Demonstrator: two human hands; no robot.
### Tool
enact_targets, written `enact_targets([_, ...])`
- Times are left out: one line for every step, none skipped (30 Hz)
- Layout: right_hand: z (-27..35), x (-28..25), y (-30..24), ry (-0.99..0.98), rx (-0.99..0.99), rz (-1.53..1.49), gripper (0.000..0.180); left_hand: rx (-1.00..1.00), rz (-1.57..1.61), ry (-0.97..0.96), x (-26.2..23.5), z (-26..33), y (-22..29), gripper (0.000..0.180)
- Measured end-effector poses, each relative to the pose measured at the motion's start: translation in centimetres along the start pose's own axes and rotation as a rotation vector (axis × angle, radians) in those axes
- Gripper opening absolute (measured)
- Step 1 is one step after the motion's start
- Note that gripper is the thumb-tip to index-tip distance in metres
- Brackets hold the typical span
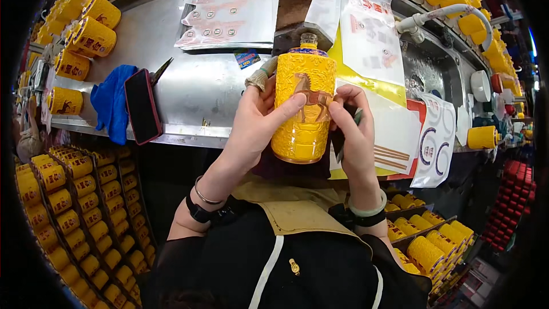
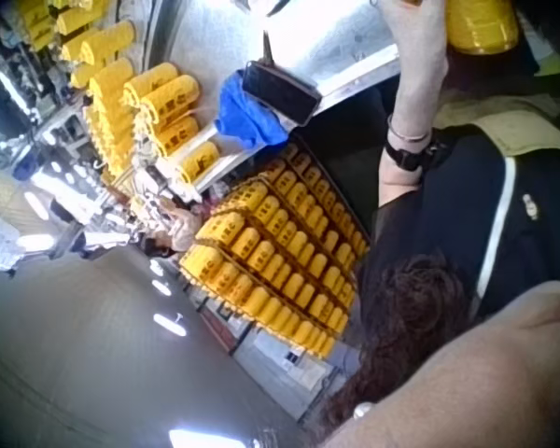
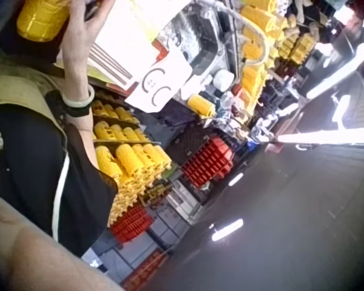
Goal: Applying decorative labels and a horse graphic to yellow textured liquor bottles on a production line.
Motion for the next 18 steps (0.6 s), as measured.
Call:
enact_targets([-0.3,-0.3,0.5,-0.002,0.071,-0.067,0.021,0.008,-0.001,-0.003,-0.2,-0.1,-0.1,0.08])
enact_targets([-0.6,-0.4,1.0,-0.004,0.142,-0.134,0.02,0.006,-0.001,-0.005,-0.2,-0.2,-0.1,0.08])
enact_targets([-0.7,-0.2,0.8,-0.009,0.119,-0.104,0.021,0.005,0.0,-0.007,-0.3,-0.2,-0.1,0.08])
enact_targets([-0.8,0.2,0.6,-0.011,0.097,-0.074,0.021,0.002,0.0,-0.011,-0.2,-0.2,-0.1,0.08])
enact_targets([-0.9,0.4,0.4,-0.012,0.074,-0.044,0.022,-0.006,0.012,-0.012,-0.1,-0.2,0.0,0.081])
enact_targets([-0.9,0.6,0.2,-0.03,0.028,-0.025,0.025,-0.013,0.012,-0.014,0.0,-0.2,0.0,0.081])
enact_targets([-0.9,0.6,0.4,-0.032,0.039,-0.039,0.025,-0.016,0.01,-0.011,0.0,-0.1,0.1,0.081])
enact_targets([-0.8,0.7,0.5,-0.033,0.049,-0.054,0.025,-0.02,0.009,-0.008,-0.1,-0.1,0.0,0.081])
enact_targets([-0.9,0.8,0.6,-0.042,0.07,-0.073,0.025,-0.027,0.009,-0.001,-0.3,-0.1,-0.1,0.081])
enact_targets([-0.8,0.7,0.6,-0.048,0.093,-0.09,0.025,-0.029,0.014,0.002,-0.3,-0.1,-0.2,0.081])
enact_targets([-0.8,0.7,0.7,-0.054,0.117,-0.107,0.025,-0.03,0.018,0.004,-0.3,0.0,-0.1,0.081])
enact_targets([-0.9,0.5,0.8,-0.061,0.145,-0.116,0.022,-0.032,0.022,0.007,-0.3,0.0,-0.2,0.081])
enact_targets([-1.0,0.2,1.1,-0.062,0.152,-0.113,0.02,-0.003,0.036,0.0,-0.3,0.0,-0.2,0.078])
enact_targets([-1.1,0.1,1.3,-0.064,0.16,-0.11,0.019,-0.016,0.064,0.006,-0.4,0.1,-0.3,0.076])
enact_targets([-1.1,0.1,1.3,-0.063,0.157,-0.102,0.019,-0.028,0.093,0.014,-0.5,0.1,-0.3,0.073])
enact_targets([-1.2,0.0,1.3,-0.058,0.153,-0.093,0.019,-0.041,0.123,0.016,-0.5,0.1,-0.4,0.071])
enact_targets([-1.2,-0.1,1.2,-0.053,0.148,-0.084,0.019,-0.04,0.121,0.018,-0.5,0.1,-0.4,0.071])
enact_targets([-1.2,-0.1,1.3,-0.056,0.149,-0.087,0.019,-0.038,0.118,0.019,-0.5,0.1,-0.5,0.07])
Point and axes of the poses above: each hand's wrist, its own z-axis away from the middle knuckle, its own x-axis out of the palm, y = z × x, the point moved 8 cm from there along -z, towards the middle knuckle, and after that the axes turned 9 degrees about y, right-handed, at the moved point
